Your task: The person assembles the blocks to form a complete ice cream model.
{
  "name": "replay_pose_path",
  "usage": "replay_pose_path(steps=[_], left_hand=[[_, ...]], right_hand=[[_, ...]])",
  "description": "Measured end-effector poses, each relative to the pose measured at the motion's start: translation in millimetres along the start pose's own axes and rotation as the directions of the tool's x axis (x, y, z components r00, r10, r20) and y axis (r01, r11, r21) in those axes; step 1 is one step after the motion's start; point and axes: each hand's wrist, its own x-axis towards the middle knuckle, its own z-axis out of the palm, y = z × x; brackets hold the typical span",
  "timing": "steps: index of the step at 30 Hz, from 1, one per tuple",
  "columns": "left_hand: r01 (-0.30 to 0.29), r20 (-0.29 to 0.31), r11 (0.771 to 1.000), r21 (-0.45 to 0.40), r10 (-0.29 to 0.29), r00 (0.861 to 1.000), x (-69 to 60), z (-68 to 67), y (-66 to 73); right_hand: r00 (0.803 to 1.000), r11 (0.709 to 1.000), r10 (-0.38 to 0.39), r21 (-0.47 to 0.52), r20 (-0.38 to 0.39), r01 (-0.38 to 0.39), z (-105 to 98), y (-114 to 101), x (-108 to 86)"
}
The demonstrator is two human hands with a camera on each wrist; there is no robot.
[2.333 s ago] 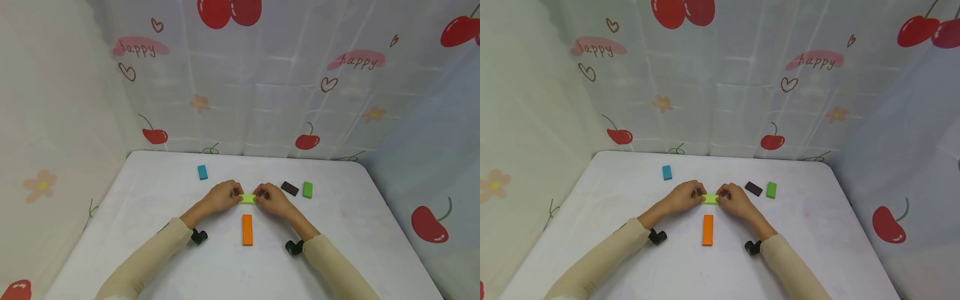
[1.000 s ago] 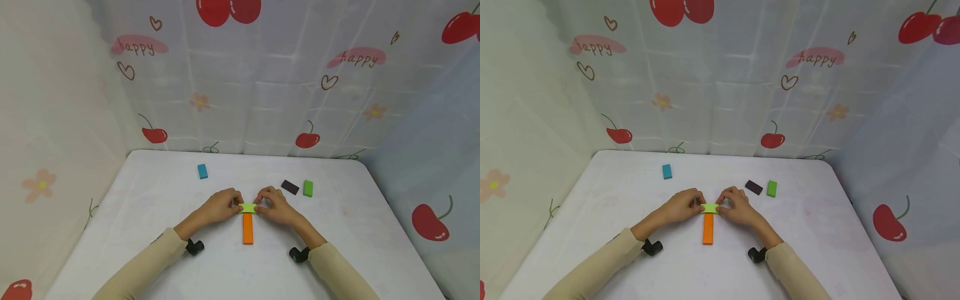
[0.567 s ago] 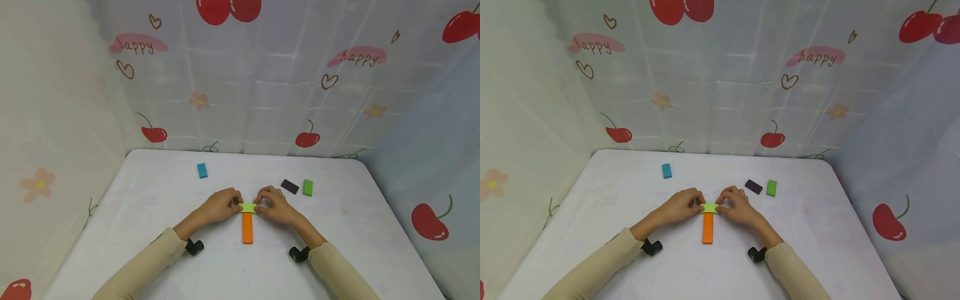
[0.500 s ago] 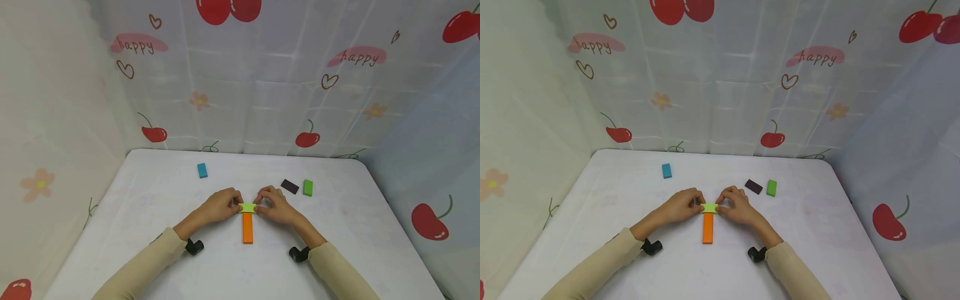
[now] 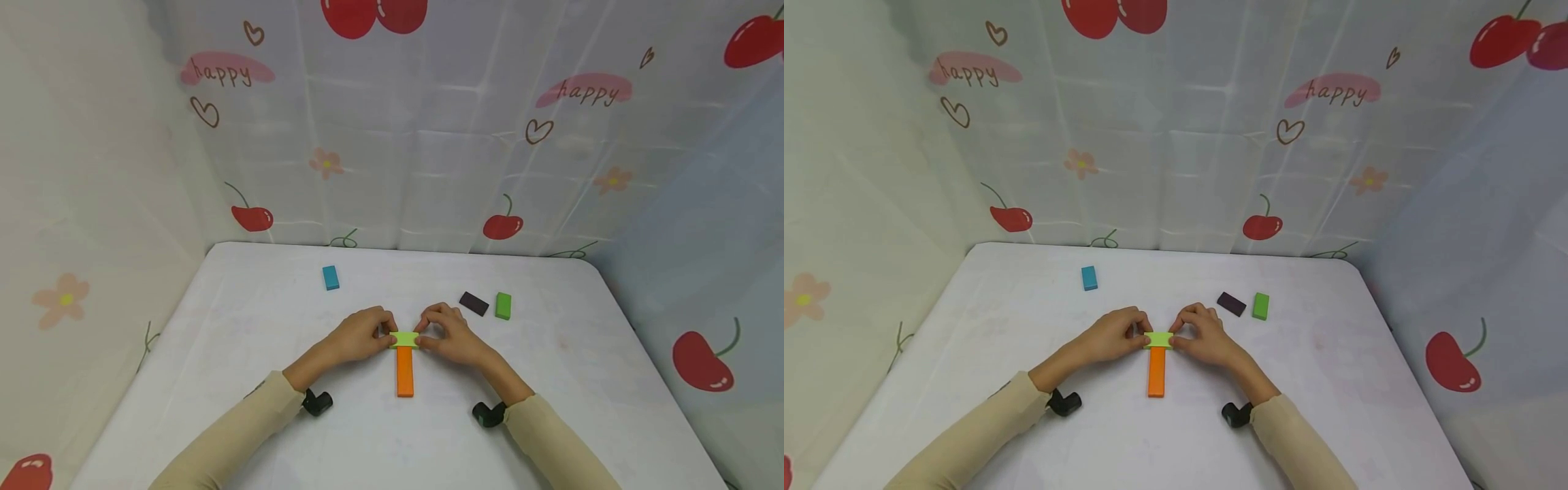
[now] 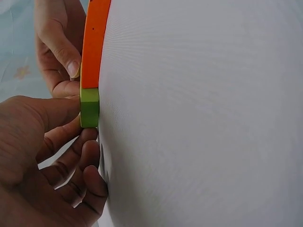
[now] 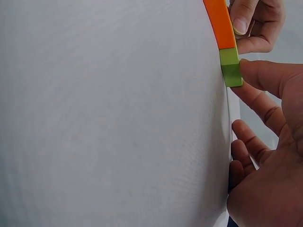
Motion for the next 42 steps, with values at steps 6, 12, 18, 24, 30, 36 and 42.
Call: replay_pose_path(steps=[6, 12, 18, 24, 30, 36, 42], left_hand=[[-0.002, -0.003, 1.000, -0.002, 0.002, 1.000, -0.4, -1.2, 1.3], [-0.002, 0.002, 1.000, 0.001, 0.002, 1.000, -0.6, -1.2, 1.2], [-0.008, 0.006, 1.000, 0.006, 0.008, 1.000, -1.2, -3.1, 0.7], [0.031, -0.018, 0.999, 0.015, -0.031, 0.999, -1.8, -10.9, -5.6], [0.110, -0.103, 0.994, 0.017, -0.108, 0.989, -0.3, -31.6, -22.9], [0.179, -0.239, 0.983, 0.041, -0.164, 0.957, 5.1, -61.3, -53.6], [0.237, -0.323, 0.970, 0.052, -0.208, 0.923, 10.0, -85.6, -81.1]], right_hand=[[1.000, 1.000, 0.014, 0.006, 0.002, -0.014, -1.2, -0.5, 0.5], [1.000, 1.000, 0.010, 0.009, 0.007, -0.010, -1.4, -0.2, 0.8], [1.000, 1.000, -0.025, -0.002, 0.012, 0.025, -3.6, -0.3, 1.1], [0.999, 0.999, -0.034, 0.010, 0.016, 0.033, -4.0, 0.3, 0.6], [0.999, 0.999, -0.045, 0.026, 0.014, 0.045, -3.4, 1.3, -0.1], [0.998, 0.998, -0.063, 0.020, 0.005, 0.063, -3.4, 0.8, -0.1], [1.000, 0.995, -0.024, -0.097, 0.018, 0.025, 1.7, -11.1, -11.4]])
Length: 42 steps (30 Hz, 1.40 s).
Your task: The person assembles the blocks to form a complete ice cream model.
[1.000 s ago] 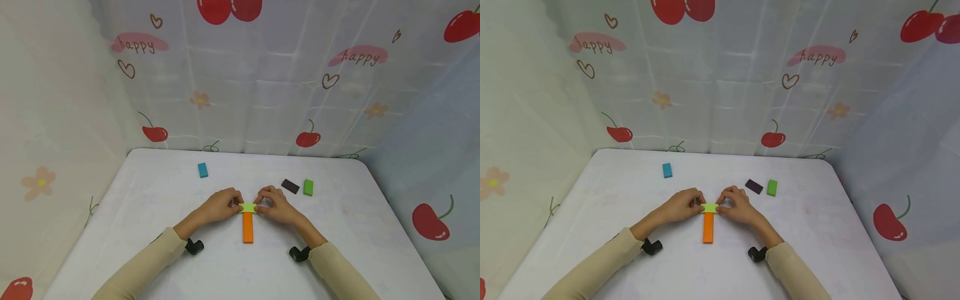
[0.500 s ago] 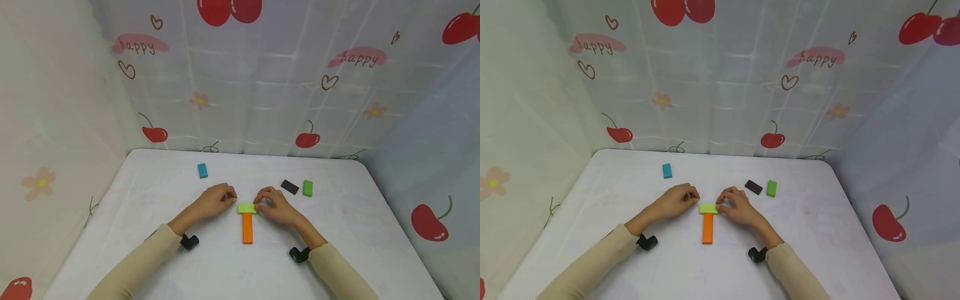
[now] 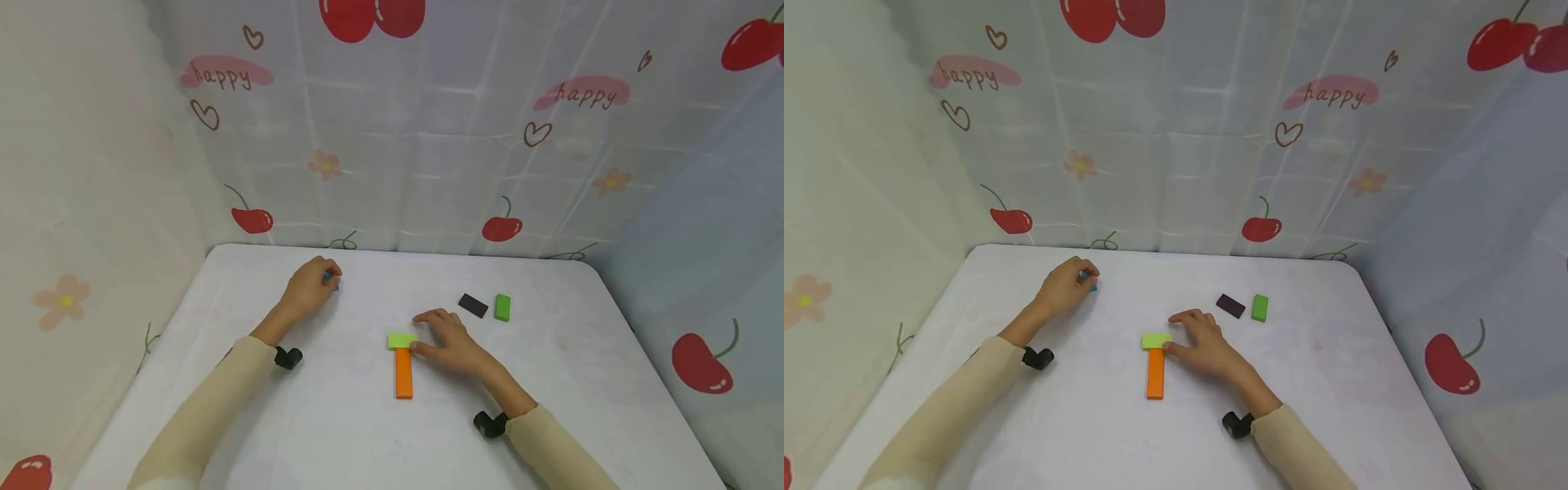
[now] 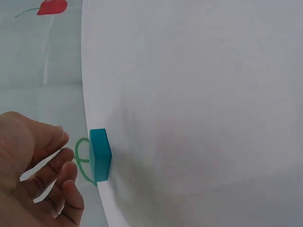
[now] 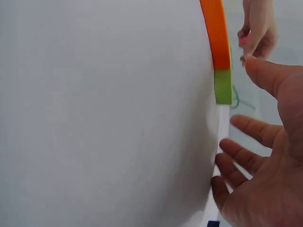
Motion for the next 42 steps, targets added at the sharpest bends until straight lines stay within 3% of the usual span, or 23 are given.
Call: replay_pose_path(steps=[7, 14, 25, 36, 42], left_hand=[[0.045, -0.039, 0.999, 0.012, -0.045, 0.998, 12.7, -2.4, -18.2], [0.107, -0.004, 0.994, 0.008, -0.107, 0.994, 16.3, 2.2, -23.0], [0.122, 0.030, 0.992, 0.011, -0.122, 0.992, 18.6, 3.8, -26.9], [0.124, 0.021, 0.992, -0.005, -0.124, 0.992, 18.1, 3.2, -36.8], [0.157, 0.016, 0.988, 0.008, -0.157, 0.987, 14.6, 0.2, -36.0]], right_hand=[[0.999, 0.992, -0.002, -0.126, 0.054, 0.009, 6.4, -26.7, -28.7], [0.996, 0.974, -0.061, -0.213, 0.065, 0.074, 13.9, -40.7, -48.7], [0.997, 0.971, -0.033, -0.232, 0.065, 0.048, 19.5, -39.3, -53.6], [0.997, 0.972, -0.024, -0.231, 0.071, 0.039, 19.2, -39.5, -53.9], [0.997, 0.972, -0.026, -0.230, 0.075, 0.043, 18.9, -38.4, -53.5]])
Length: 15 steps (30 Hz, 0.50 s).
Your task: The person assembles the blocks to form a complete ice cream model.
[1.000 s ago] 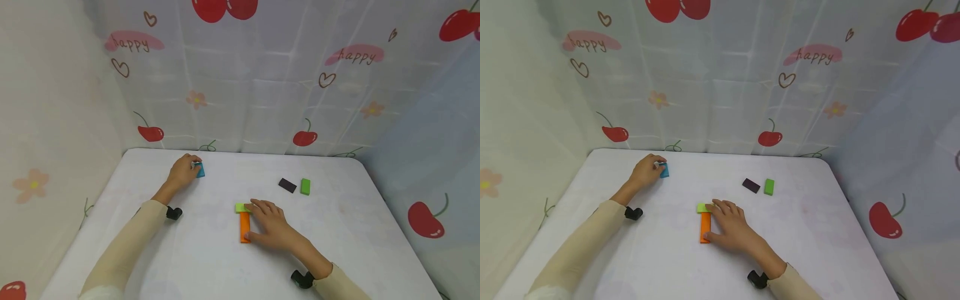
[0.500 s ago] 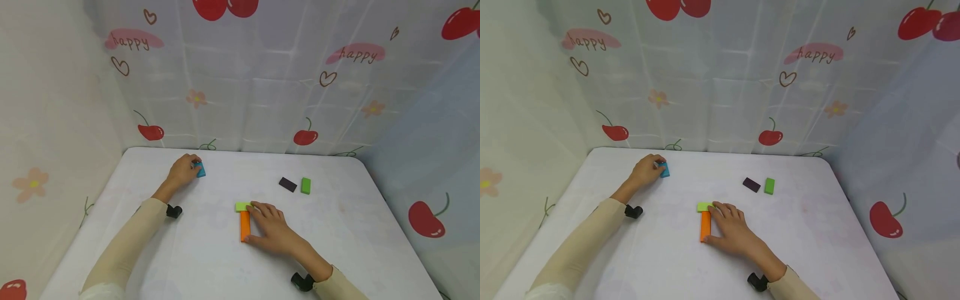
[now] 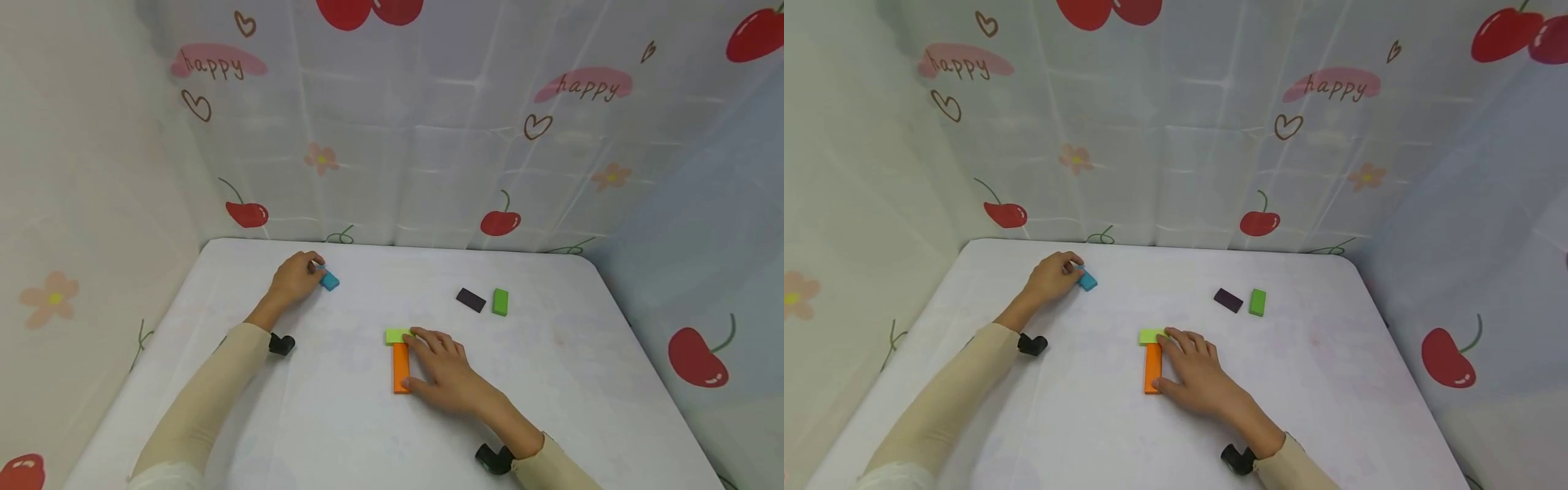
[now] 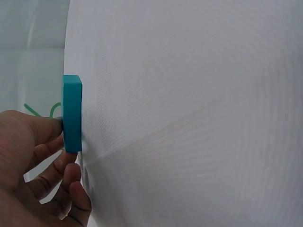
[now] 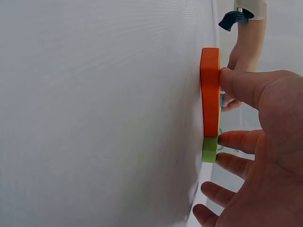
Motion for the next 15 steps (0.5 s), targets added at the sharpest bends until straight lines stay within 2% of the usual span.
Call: replay_pose_path(steps=[7, 15], left_hand=[[-0.005, 0.020, 1.000, 0.002, 0.005, 1.000, -4.9, -3.5, 5.9], [0.019, 0.035, 1.000, 0.008, -0.019, 0.999, -7.8, -4.1, 7.4]], right_hand=[[1.000, 0.999, 0.024, 0.022, 0.000, -0.024, -1.0, 0.5, 1.6], [1.000, 0.999, 0.027, 0.040, 0.004, -0.027, -0.8, -1.4, 1.5]])
